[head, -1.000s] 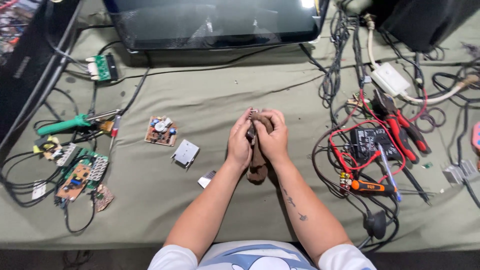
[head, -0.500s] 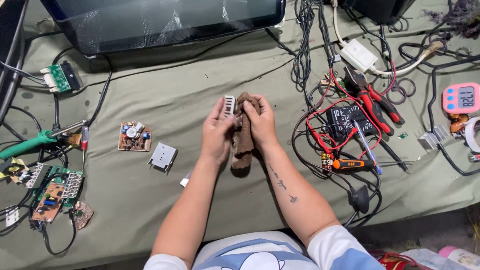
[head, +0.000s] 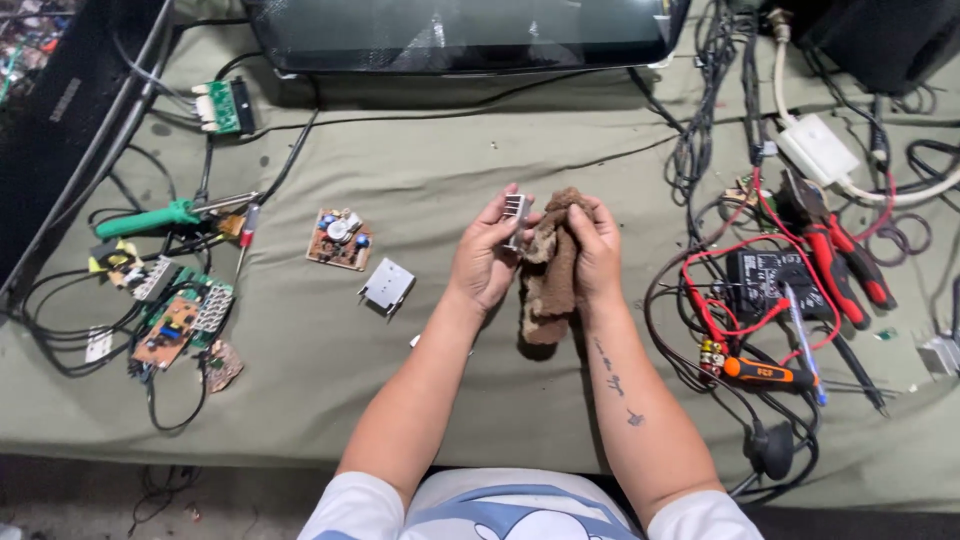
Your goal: Cleaning and inspecting electronic components including circuit boards and a heat sink using a cloth.
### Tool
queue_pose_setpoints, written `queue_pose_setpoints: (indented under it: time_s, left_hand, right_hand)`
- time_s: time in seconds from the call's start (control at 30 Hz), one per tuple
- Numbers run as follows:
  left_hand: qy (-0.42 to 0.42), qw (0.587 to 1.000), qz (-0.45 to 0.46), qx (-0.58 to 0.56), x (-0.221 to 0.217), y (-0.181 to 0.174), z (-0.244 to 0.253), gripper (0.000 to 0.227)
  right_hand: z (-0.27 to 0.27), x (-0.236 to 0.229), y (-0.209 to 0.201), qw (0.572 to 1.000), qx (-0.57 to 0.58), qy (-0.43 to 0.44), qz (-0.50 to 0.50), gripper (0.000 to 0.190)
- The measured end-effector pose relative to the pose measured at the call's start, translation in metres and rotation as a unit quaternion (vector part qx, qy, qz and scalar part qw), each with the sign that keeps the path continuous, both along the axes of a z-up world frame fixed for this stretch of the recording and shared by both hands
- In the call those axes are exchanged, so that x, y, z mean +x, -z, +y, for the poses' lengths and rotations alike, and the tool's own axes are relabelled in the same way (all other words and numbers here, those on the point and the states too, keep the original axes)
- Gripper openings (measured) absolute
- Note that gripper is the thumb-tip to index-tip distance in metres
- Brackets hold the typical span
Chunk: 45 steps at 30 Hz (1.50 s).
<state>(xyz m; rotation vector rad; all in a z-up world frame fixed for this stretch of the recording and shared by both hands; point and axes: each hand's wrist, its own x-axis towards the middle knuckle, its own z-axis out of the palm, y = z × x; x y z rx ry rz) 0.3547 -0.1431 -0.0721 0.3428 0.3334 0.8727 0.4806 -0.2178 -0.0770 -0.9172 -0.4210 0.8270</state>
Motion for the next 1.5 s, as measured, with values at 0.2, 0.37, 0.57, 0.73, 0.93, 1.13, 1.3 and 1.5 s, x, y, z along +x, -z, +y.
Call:
queue_pose_setpoints:
  time_s: [0.2, 0.37, 0.57, 0.73, 0.93, 1.13, 1.3, 1.5]
  left_hand:
    - [-0.133, 0.985, 0.097, 0.053, 0.011, 0.002, -0.014, 0.032]
    - [-0.146, 0.968, 0.178, 0.1, 0.014, -0.001, -0.028, 0.031]
    - [-0.125, 0.972, 0.16, 0.121, 0.013, 0.0, -0.019, 0.049]
    - [-0.123, 0.987, 0.073, 0.07, 0.006, -0.011, -0.013, 0.052]
    - [-0.122, 0.986, 0.112, 0.017, 0.011, -0.013, -0.019, 0.031]
    - [-0.081, 0.986, 0.121, 0.079, 0.008, -0.024, -0.023, 0.042]
    - [0.005, 0.993, 0.104, 0.059, -0.008, -0.043, -0.015, 0.035]
    - [0.038, 0.99, 0.088, 0.099, -0.012, -0.032, -0.006, 0.026]
  right_hand:
    - [-0.001, -0.037, -0.028, 0.979, -0.048, -0.07, -0.184, 0.022]
    - [0.0, -0.034, -0.005, 0.972, -0.075, -0.011, -0.221, 0.023]
    - [0.001, -0.02, 0.005, 0.989, -0.061, 0.014, -0.136, 0.023]
    - [-0.003, -0.037, -0.052, 0.999, -0.017, -0.045, -0.01, 0.023]
    - [0.001, -0.033, -0.024, 0.987, -0.032, -0.013, -0.16, 0.025]
    - [-0.005, -0.035, -0.053, 0.99, -0.024, 0.015, -0.14, 0.02]
    - [-0.014, -0.05, -0.105, 0.997, 0.023, -0.065, -0.043, 0.018]
    - [-0.003, -0.008, -0.007, 0.996, 0.02, -0.084, 0.01, 0.017]
